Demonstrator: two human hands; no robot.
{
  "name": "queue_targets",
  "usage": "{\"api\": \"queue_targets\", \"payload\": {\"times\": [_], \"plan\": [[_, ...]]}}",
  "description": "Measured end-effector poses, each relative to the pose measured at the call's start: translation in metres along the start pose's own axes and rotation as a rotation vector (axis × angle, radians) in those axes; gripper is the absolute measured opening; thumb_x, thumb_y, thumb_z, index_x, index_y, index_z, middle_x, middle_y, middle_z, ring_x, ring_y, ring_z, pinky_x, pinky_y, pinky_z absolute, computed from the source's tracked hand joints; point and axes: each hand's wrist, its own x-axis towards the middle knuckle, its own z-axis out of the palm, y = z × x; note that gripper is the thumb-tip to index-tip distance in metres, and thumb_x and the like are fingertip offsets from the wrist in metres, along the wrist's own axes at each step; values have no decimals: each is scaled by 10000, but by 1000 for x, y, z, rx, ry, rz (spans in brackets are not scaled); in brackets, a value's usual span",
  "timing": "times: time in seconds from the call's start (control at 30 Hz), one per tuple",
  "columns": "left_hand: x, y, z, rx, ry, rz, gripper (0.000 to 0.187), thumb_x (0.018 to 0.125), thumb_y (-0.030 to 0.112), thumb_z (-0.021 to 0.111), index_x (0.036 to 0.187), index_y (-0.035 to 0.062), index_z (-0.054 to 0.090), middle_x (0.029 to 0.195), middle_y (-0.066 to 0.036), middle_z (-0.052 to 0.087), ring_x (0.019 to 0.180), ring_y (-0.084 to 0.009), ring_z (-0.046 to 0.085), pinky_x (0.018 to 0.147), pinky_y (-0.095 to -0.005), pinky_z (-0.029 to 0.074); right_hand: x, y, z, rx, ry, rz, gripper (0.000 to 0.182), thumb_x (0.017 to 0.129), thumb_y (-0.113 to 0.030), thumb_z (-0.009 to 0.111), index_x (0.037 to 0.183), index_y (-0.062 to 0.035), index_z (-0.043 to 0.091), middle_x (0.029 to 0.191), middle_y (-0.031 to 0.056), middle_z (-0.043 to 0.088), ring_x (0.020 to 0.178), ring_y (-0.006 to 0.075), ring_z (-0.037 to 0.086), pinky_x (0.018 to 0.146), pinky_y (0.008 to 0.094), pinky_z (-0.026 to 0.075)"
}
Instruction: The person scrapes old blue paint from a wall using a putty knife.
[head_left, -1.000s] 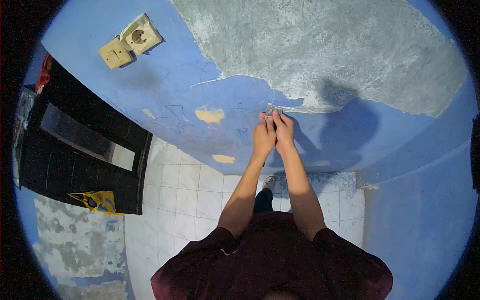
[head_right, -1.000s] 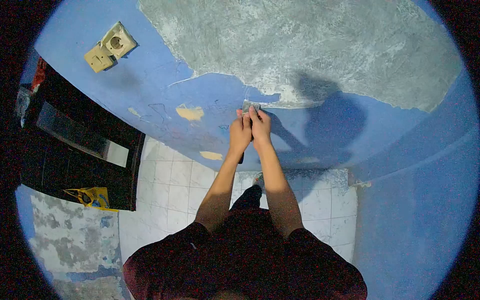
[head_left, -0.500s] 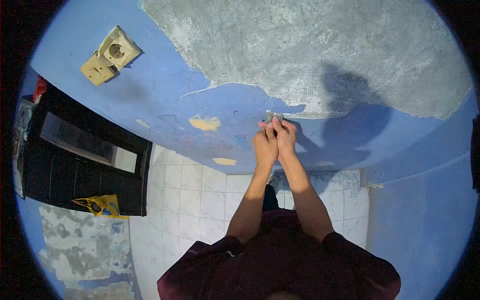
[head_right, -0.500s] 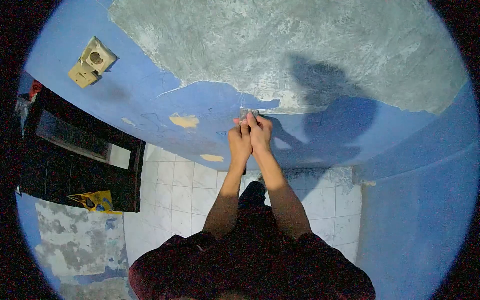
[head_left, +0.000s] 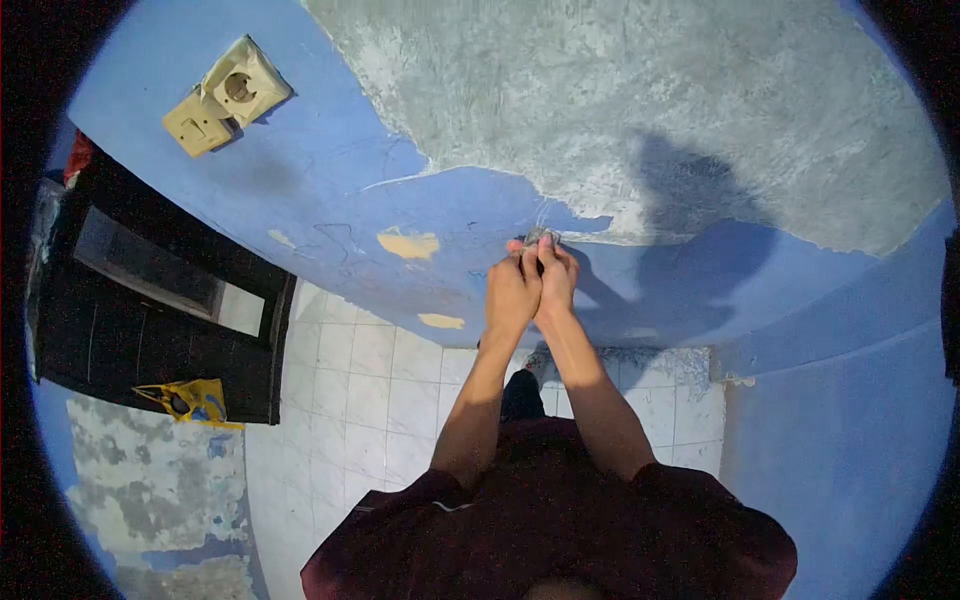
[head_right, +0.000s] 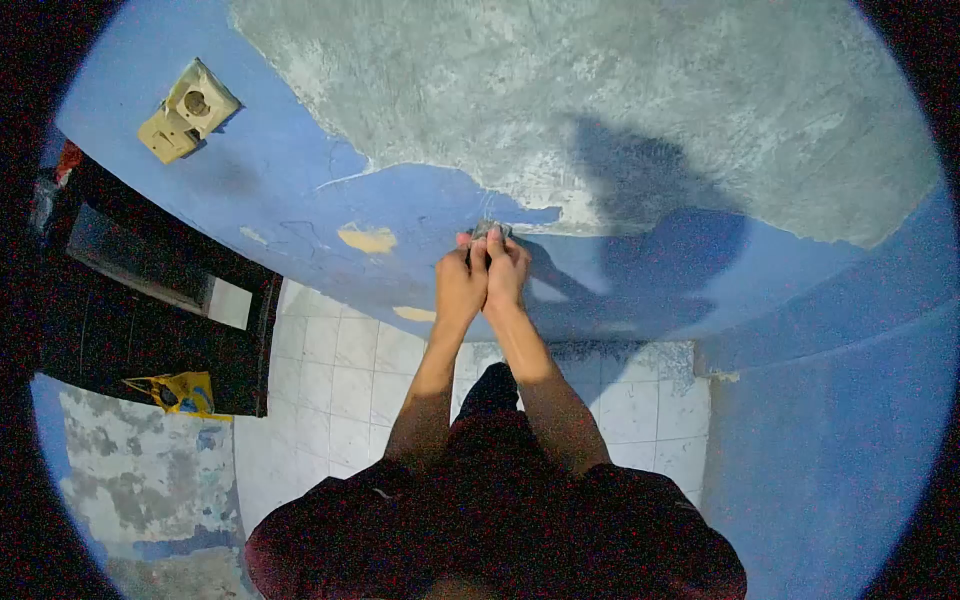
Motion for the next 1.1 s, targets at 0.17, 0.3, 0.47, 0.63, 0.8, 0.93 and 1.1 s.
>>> {"api": "queue_targets", "payload": {"times": [0.17,0.3,0.47,0.63,0.8,0.93,1.1], "plan": [[-9,-37,44,-293,73,-28,424,980,293,492,770,-54,618,561,-152,581,440,-244,533,431,-347,380,4,-16,-24,-296,-53,-62,280,961,-210,567,854,45,614,860,140,687,715,141,604,647,286,506],[-31,-24,72,-727,-66,-225,476,1025,330,409,685,26,547,490,-15,470,394,-102,429,364,-289,319,-2,-59,-64,-1071,-145,-236,332,890,-257,650,761,48,637,589,54,563,603,67,467,550,269,405],[-40,-7,89,-1040,-91,-374,480,1007,439,410,720,58,460,500,-56,459,336,-129,373,323,-275,292,-24,-98,-132,-1297,13,-354,429,903,-377,615,805,33,696,646,134,639,609,133,575,560,305,431],[-28,7,94,-1157,-4,-364,526,1001,479,392,700,49,435,487,-45,428,335,-118,353,315,-269,278,-40,-133,-165,-1285,104,-284,415,951,-370,559,893,4,728,811,82,715,736,145,660,668,287,523],[-30,21,105,-1312,2,-429,524,994,493,399,716,50,425,496,-59,424,336,-133,353,319,-276,286,-53,-144,-163,-1151,124,-283,440,947,-401,568,915,10,722,831,82,716,750,150,661,675,291,529],[-18,38,100,-1386,80,-404,546,983,522,396,719,45,419,526,-66,418,368,-155,348,353,-305,290,-58,-146,-162,-1230,61,-258,463,943,-422,568,913,16,719,825,77,710,754,140,655,677,291,535],[-20,42,94,-1388,36,-432,540,984,532,380,742,50,422,542,-58,419,379,-153,343,364,-302,287,-59,-141,-158,-1189,38,-335,481,921,-450,576,859,2,724,700,76,672,608,141,585,579,321,456]]}}
